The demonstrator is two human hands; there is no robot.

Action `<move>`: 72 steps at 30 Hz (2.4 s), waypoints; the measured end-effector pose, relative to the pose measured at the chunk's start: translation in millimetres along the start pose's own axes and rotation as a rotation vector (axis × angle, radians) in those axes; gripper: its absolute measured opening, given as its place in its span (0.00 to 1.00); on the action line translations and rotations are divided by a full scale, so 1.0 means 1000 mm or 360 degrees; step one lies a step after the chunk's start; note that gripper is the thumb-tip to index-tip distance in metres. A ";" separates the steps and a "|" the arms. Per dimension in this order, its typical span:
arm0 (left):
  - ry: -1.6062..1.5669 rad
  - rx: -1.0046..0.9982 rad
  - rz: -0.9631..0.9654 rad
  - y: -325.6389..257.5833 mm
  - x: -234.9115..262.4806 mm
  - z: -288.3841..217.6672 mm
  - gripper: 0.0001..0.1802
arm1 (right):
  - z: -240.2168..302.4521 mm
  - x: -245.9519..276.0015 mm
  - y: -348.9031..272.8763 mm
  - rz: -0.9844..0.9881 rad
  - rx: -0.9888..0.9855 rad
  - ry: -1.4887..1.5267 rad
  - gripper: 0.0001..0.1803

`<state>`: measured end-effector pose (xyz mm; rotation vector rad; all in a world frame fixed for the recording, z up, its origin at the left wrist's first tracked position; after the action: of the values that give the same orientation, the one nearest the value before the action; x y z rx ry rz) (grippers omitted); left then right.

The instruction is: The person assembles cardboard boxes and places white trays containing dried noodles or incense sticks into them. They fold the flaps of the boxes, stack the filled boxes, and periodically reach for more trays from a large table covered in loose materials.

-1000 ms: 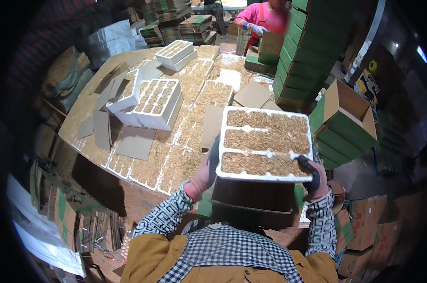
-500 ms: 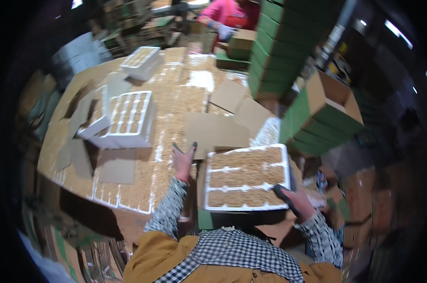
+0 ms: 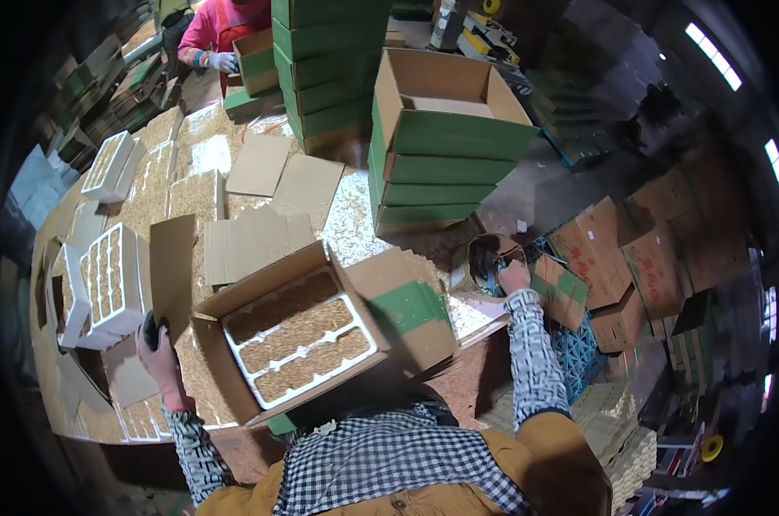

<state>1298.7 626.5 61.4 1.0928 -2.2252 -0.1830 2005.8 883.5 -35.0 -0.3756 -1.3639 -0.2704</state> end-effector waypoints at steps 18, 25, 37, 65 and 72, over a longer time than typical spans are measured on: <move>0.0196 -0.0722 -0.0009 -0.112 -0.019 -0.231 0.13 | 0.249 0.123 -0.234 -0.0061 0.2764 0.0231 0.08; 0.0429 -0.0387 0.1666 -0.131 -0.049 -0.162 0.13 | 0.278 0.174 -0.255 0.0374 0.2459 0.1110 0.16; -0.0170 0.0109 0.1075 -0.088 0.021 -0.130 0.34 | 0.258 0.095 -0.220 0.1119 0.1872 0.0702 0.19; -0.1024 -0.0456 0.0846 0.009 -0.376 -0.314 0.51 | 0.153 0.228 0.159 -0.0074 0.1535 0.1816 0.20; -0.0719 -0.0333 0.0880 -0.027 -0.330 -0.242 0.46 | 0.122 0.183 0.194 0.0177 0.0856 0.2590 0.24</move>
<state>1610.3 893.1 79.7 0.3130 -2.7378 -0.4435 2008.9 1116.3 143.6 0.2489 0.2213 -0.0390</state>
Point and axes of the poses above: each hand's wrist, its own y-axis towards the middle knuckle, its own x-axis out of the back of the hand, z = x × y, the point moved 3 cm from there along y, towards the middle knuckle, and after that the axes turned 3 degrees about -x, right-handed, at the moved point
